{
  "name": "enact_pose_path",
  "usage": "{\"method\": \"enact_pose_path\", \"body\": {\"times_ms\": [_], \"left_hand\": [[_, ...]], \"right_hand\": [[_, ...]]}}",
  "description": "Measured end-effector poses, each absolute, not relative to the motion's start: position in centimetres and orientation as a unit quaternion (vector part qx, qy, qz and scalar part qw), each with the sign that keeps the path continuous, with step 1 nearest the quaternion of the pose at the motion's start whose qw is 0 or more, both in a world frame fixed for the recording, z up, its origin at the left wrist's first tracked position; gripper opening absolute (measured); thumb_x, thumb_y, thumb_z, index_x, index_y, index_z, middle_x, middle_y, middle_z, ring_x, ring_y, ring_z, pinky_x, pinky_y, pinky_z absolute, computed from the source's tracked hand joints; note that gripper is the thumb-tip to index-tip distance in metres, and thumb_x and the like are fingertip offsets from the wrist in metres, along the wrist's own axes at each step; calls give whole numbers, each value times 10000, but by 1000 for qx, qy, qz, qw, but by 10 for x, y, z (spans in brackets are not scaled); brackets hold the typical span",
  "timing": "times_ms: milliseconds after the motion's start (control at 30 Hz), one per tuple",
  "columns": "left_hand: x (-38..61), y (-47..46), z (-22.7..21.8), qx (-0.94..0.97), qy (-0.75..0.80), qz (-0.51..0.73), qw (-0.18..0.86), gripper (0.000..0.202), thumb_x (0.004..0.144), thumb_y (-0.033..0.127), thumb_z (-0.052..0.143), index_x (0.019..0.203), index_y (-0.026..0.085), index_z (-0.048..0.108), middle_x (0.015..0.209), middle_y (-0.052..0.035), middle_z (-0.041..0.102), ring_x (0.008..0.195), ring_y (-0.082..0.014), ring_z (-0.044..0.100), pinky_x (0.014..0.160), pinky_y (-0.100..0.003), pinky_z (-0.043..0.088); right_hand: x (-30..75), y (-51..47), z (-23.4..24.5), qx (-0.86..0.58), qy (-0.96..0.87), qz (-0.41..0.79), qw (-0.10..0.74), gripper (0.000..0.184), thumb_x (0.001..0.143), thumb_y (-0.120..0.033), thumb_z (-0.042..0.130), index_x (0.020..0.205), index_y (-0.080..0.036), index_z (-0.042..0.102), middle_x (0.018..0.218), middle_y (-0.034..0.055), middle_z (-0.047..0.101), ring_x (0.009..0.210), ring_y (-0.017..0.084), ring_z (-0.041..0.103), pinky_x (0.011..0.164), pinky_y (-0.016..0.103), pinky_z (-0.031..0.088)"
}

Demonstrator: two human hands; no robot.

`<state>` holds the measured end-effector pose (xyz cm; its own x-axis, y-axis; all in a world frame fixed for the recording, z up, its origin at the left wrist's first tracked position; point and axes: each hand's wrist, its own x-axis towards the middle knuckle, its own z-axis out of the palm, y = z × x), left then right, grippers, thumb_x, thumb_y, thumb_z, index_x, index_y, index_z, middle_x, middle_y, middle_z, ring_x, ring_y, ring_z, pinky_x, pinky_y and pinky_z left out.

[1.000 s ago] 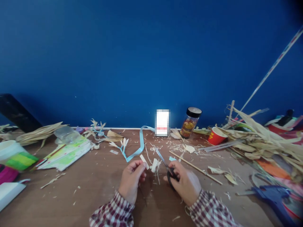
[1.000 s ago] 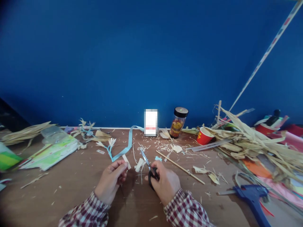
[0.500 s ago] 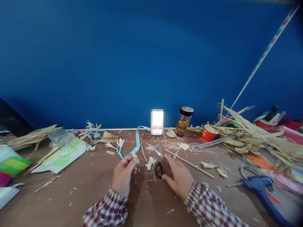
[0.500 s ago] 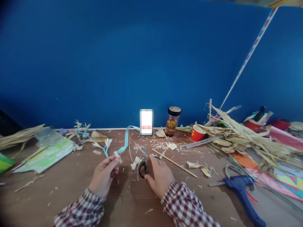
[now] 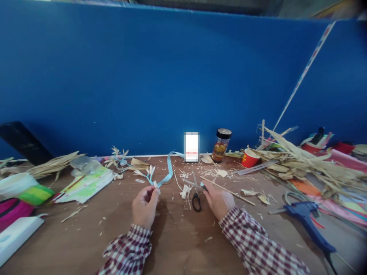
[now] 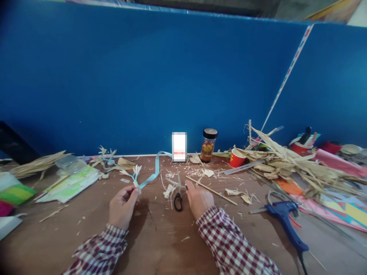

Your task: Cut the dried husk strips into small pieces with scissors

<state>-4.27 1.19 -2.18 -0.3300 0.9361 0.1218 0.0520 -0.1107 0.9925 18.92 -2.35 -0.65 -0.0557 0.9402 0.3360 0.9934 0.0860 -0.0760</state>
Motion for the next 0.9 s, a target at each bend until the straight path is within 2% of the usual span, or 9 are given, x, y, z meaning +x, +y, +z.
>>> {"method": "enact_pose_path", "body": {"times_ms": [100, 200, 300, 467, 633, 900], "left_hand": [[-41, 11, -29, 487, 545, 574, 369, 317, 628, 383, 613, 817, 129, 596, 595, -2, 596, 457, -98, 495, 452, -211, 418], [-38, 8, -32, 517, 541, 554, 366, 322, 634, 399, 602, 814, 131, 608, 651, -27, 628, 493, -113, 526, 488, -224, 437], [-36, 5, -32, 542, 535, 539, 360, 322, 641, 409, 588, 804, 134, 622, 675, -43, 646, 537, -136, 557, 522, -237, 453], [-37, 3, -29, 584, 539, 503, 341, 288, 668, 389, 563, 798, 139, 622, 681, -47, 658, 579, -151, 578, 558, -239, 462], [-36, 1, -22, 603, 539, 494, 321, 291, 671, 402, 549, 770, 140, 628, 603, -30, 645, 510, -141, 558, 501, -226, 451], [-40, 5, -29, 604, 538, 470, 354, 320, 658, 428, 562, 789, 144, 631, 672, -50, 669, 586, -173, 595, 550, -251, 472]], "right_hand": [[185, -22, -8, -673, -718, -101, 146, 239, 826, -206, 469, 1057, -219, 529, 708, 55, 643, 636, 192, 592, 499, 241, 356], [180, -22, -9, -661, -726, -110, 156, 188, 816, -139, 473, 950, -207, 587, 784, 71, 635, 778, 214, 563, 608, 268, 386], [177, -22, -9, -647, -732, -112, 180, 153, 816, -169, 486, 886, -205, 616, 869, 76, 616, 864, 227, 517, 707, 297, 386], [181, -21, -11, -645, -718, -112, 236, 229, 850, -231, 430, 1037, -217, 562, 916, 50, 603, 855, 185, 517, 769, 287, 394], [191, -19, -11, -683, -662, -129, 281, 255, 876, -190, 347, 1004, -167, 567, 910, 68, 607, 845, 173, 525, 762, 278, 402], [206, -22, -7, -741, -610, -135, 247, 280, 824, -140, 418, 1067, -186, 549, 1040, 77, 595, 961, 219, 473, 809, 327, 357]]}}
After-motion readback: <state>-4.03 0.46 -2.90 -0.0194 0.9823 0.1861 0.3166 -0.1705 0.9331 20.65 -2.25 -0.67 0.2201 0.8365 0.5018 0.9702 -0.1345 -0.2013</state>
